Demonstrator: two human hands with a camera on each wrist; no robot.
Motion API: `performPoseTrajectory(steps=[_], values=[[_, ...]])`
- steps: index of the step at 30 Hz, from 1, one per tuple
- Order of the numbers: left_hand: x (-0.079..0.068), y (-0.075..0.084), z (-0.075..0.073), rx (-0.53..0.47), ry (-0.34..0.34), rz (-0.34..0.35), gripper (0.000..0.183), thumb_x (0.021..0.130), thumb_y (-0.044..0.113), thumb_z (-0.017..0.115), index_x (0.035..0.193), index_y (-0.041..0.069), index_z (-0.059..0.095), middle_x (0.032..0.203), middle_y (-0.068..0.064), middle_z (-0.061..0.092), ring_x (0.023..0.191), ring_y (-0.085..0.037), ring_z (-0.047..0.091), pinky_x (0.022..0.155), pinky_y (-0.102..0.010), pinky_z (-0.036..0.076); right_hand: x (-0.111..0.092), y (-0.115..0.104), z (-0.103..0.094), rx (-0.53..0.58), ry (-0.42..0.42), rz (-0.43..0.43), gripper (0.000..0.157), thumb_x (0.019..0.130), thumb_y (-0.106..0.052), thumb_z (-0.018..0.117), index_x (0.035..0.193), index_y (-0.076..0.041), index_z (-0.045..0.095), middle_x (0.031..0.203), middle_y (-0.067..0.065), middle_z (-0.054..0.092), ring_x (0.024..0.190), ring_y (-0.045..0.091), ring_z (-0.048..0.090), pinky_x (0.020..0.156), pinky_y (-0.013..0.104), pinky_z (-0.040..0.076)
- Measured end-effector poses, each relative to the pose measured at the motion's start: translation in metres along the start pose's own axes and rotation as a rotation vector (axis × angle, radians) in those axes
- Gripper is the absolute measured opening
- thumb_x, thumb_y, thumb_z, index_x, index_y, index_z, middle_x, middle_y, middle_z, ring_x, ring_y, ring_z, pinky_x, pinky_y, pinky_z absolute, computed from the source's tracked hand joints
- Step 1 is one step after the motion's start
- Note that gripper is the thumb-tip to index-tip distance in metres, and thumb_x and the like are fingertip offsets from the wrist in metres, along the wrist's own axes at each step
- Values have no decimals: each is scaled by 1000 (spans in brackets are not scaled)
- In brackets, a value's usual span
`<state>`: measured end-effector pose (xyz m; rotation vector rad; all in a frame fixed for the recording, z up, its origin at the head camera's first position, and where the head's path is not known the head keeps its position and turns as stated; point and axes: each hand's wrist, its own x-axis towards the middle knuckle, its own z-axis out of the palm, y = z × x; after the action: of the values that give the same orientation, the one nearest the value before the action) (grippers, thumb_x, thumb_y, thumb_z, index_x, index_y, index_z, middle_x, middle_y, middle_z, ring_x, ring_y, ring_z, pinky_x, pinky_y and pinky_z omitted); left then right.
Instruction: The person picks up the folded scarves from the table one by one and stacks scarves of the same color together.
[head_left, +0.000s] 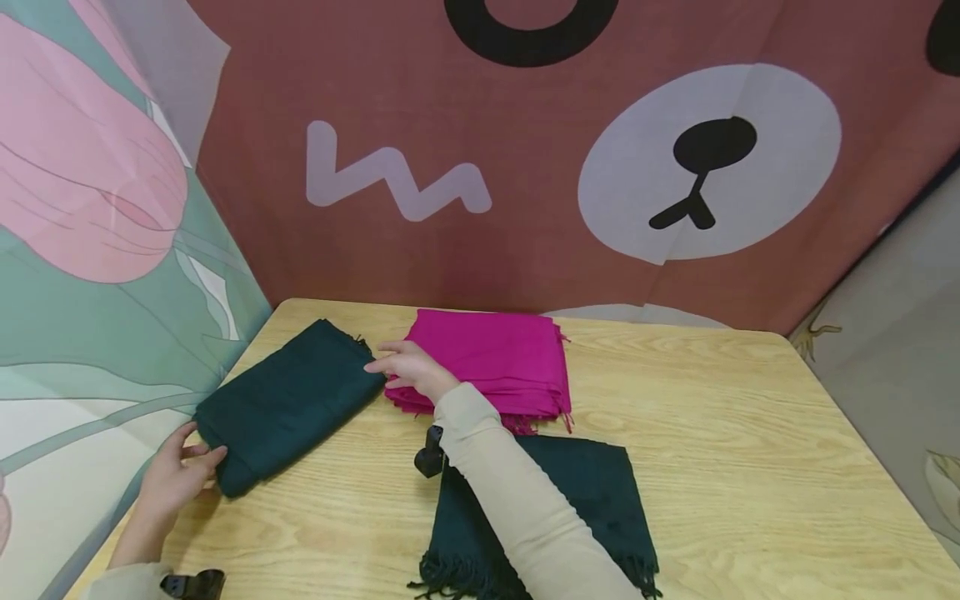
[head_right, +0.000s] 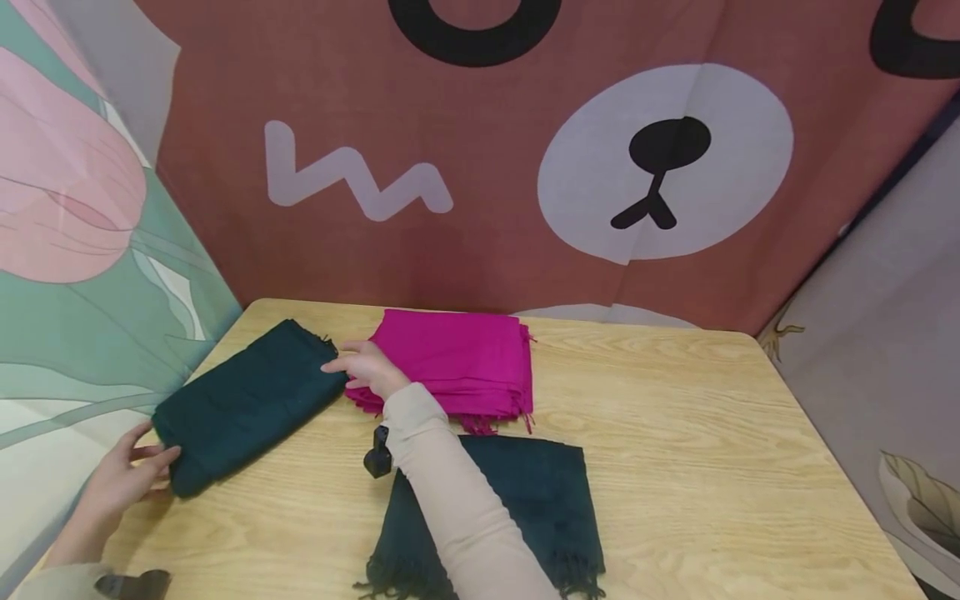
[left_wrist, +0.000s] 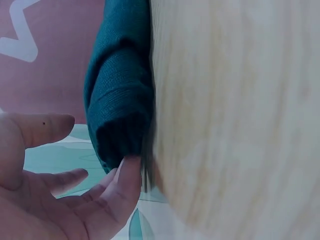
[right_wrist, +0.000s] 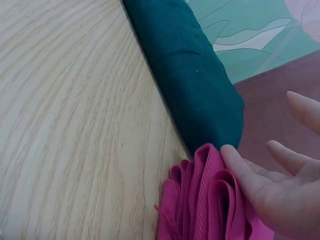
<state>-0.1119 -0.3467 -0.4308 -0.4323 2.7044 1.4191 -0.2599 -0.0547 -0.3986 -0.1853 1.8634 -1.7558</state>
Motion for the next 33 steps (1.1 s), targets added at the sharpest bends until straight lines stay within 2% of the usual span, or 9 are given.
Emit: performPoseTrajectory(steps=[4, 9, 12, 16, 18, 20, 24, 29, 33], values=[[0, 0, 0, -37, -48, -26, 76, 95, 24, 45, 140, -7, -8, 128, -41, 22, 75, -12, 55, 60, -35, 53, 4, 3, 4, -20, -3, 15, 62, 83, -11, 64, 138, -4, 37, 138, 12, 37, 122, 30, 39, 90, 42, 43], [0, 2, 4, -69, -74, -39, 78, 95, 25, 45, 140, -6, -10, 127, -41, 18, 78, -19, 56, 60, -36, 54, 6, 6, 7, -61, -30, 52, 63, 81, -10, 67, 138, -7, 39, 143, 9, 31, 124, 28, 36, 90, 44, 43], [0, 3, 6, -65, -78, -31, 80, 94, 28, 46, 141, -6, -9, 127, -41, 17, 79, -23, 58, 59, -37, 54, 6, 7, 7, -101, -44, 61, 64, 80, -10, 68, 138, -9, 40, 145, 9, 26, 126, 28, 34, 90, 45, 43], [1, 0, 8, -65, -71, -25, 80, 94, 29, 46, 141, -5, -8, 126, -41, 17, 79, -24, 59, 59, -37, 53, 5, 6, 9, -132, -42, 65, 62, 81, -12, 67, 137, -10, 41, 145, 9, 27, 124, 28, 36, 91, 46, 42], [2, 0, 7, -63, -71, -33, 79, 94, 29, 46, 141, -5, -8, 127, -41, 17, 83, -28, 58, 59, -38, 53, 3, 5, 9, -140, -42, 68, 62, 81, -13, 67, 137, -10, 41, 144, 9, 27, 123, 28, 37, 91, 46, 42], [3, -1, 6, -54, -75, -44, 78, 95, 29, 45, 141, -5, -9, 128, -42, 15, 90, -38, 55, 60, -38, 53, 2, 3, 10, -146, -43, 72, 61, 82, -14, 67, 137, -10, 41, 144, 9, 28, 123, 29, 37, 90, 46, 42], [5, 1, 3, -3, -80, -59, 77, 95, 33, 41, 141, -5, -9, 131, -45, 11, 109, -54, 38, 65, -40, 53, 1, -1, 8, -154, -55, 79, 60, 83, -14, 66, 137, -10, 40, 143, 12, 30, 121, 35, 39, 86, 45, 45], [6, 4, 0, 56, -71, -47, 78, 95, 36, 40, 141, -5, -7, 132, -45, 11, 114, -57, 30, 71, -43, 51, 1, -4, 7, -170, -45, 99, 60, 82, -15, 66, 137, -10, 41, 136, 13, 40, 111, 35, 49, 81, 43, 49], [7, 4, -2, 78, -60, -44, 78, 95, 35, 41, 141, -6, -6, 132, -45, 11, 116, -57, 24, 79, -50, 46, 1, -3, 8, -188, -51, 125, 61, 82, -16, 67, 136, -10, 41, 120, 14, 52, 91, 29, 57, 73, 40, 52]])
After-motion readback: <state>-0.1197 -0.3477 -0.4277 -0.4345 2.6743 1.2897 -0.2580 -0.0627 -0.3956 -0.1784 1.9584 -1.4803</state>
